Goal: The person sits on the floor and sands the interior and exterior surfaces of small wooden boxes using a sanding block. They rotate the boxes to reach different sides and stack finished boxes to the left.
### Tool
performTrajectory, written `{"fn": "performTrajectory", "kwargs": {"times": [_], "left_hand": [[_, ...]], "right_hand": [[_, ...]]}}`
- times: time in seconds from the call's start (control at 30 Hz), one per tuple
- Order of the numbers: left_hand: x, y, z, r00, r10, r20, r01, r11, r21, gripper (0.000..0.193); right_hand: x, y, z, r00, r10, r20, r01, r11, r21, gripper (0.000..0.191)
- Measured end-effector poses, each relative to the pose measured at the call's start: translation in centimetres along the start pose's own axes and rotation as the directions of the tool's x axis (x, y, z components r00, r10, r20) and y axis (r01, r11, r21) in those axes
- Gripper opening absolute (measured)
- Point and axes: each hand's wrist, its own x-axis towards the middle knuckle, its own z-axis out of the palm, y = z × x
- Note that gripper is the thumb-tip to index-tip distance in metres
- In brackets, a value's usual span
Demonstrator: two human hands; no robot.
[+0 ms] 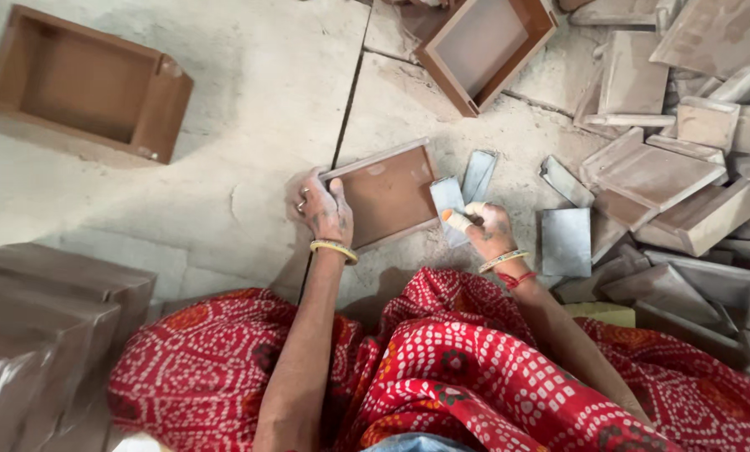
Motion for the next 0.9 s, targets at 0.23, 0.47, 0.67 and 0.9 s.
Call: {"fn": "performTrajectory", "kwargs": {"times": [0.23, 0.47, 0.67, 0.9], "left_hand": [[-1.7, -0.4, -0.1, 0.976, 0.185, -0.113, -0.188, 0.982, -0.016, 0.033], [-0.6, -0.3, -0.9, 0.996, 0.082, -0.022, -0.083, 0.996, -0.044, 0.032], [-1.7, -0.5, -0.5, 0.970, 0.221, -0.099, -0.217, 0.975, 0.044, 0.032], [-1.1, 0.3, -1.1, 0.984, 0.172, -0.051, -0.171, 0.985, 0.024, 0.031]], "right_hand": [[6.1, -0.5, 1.1, 0.995, 0.042, 0.095, -0.023, 0.981, -0.193, 0.033], [11.1, -3.9, 2.0, 0.924, -0.330, -0.193, 0.316, 0.944, -0.097, 0.019], [8.7, -2.6, 2.2, 0.998, -0.039, -0.053, 0.035, 0.996, -0.087, 0.018], [13.6, -4.8, 3.0, 0.930, -0.329, -0.165, 0.269, 0.914, -0.303, 0.024]]}}
